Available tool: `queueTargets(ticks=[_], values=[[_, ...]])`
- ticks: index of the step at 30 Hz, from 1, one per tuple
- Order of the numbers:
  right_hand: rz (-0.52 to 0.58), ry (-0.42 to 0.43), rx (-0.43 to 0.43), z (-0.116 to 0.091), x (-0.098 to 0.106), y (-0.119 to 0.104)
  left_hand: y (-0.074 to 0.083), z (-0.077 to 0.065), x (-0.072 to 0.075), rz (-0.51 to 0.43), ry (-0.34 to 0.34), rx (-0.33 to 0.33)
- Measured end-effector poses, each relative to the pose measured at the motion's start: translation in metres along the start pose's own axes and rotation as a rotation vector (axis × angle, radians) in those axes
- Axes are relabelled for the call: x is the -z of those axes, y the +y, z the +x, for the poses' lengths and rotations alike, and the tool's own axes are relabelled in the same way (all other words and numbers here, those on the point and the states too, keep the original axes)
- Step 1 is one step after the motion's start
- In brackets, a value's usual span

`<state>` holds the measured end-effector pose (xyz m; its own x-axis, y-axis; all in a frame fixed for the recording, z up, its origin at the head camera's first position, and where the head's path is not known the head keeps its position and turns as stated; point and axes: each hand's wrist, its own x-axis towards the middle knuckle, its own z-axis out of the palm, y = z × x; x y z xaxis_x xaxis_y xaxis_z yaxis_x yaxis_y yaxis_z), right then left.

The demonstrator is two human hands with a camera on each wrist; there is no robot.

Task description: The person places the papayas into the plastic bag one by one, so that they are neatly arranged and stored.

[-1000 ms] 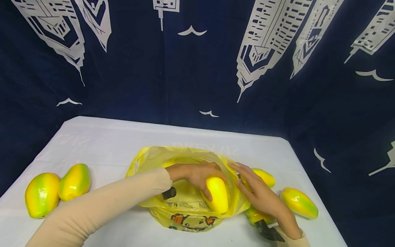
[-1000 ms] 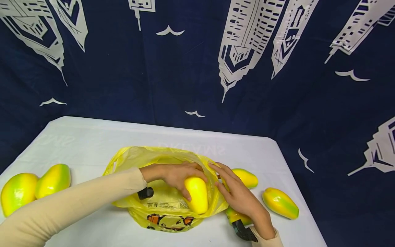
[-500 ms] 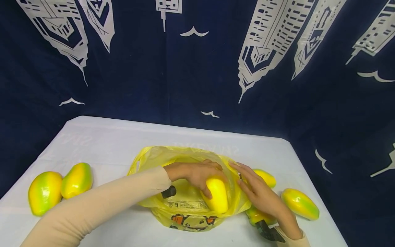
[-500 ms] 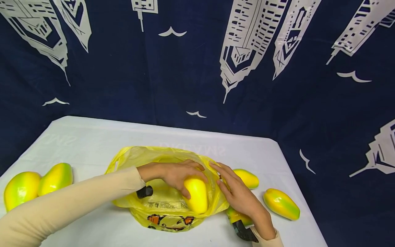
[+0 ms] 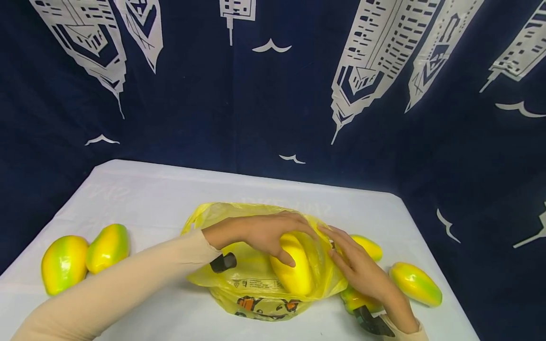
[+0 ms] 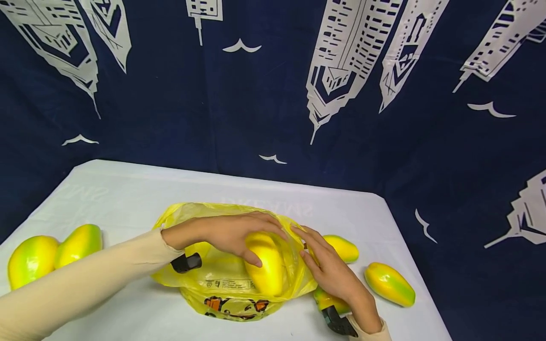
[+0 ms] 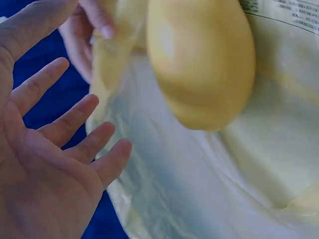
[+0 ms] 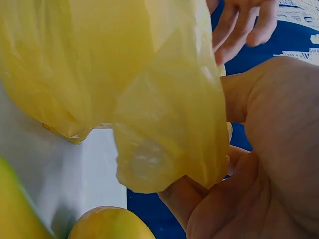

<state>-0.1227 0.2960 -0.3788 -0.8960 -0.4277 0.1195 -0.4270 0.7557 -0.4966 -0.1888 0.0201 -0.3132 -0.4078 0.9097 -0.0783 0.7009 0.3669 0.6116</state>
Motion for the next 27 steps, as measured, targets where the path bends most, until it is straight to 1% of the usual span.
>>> queueTargets(ticks=[5,9,12,15,20,27], values=[[-0.004,0.000,-0.004,0.000,0.000,-0.001,0.005,-0.019,0.005,-0.035,0.042,-0.040],[-0.011,-0.003,-0.013,0.001,0.001,-0.001,0.009,-0.038,0.012,-0.024,0.087,-0.049],[-0.015,-0.007,-0.022,0.001,0.001,-0.002,0.009,-0.053,0.017,-0.017,0.124,-0.029],[-0.015,-0.011,-0.025,0.001,0.002,-0.002,0.009,-0.067,0.022,-0.030,0.166,-0.009],[-0.020,-0.007,-0.010,0.001,0.001,-0.002,0.007,-0.092,0.027,-0.041,0.229,0.058],[-0.023,-0.006,-0.015,0.000,-0.001,-0.001,-0.005,-0.128,0.031,-0.063,0.320,0.130]])
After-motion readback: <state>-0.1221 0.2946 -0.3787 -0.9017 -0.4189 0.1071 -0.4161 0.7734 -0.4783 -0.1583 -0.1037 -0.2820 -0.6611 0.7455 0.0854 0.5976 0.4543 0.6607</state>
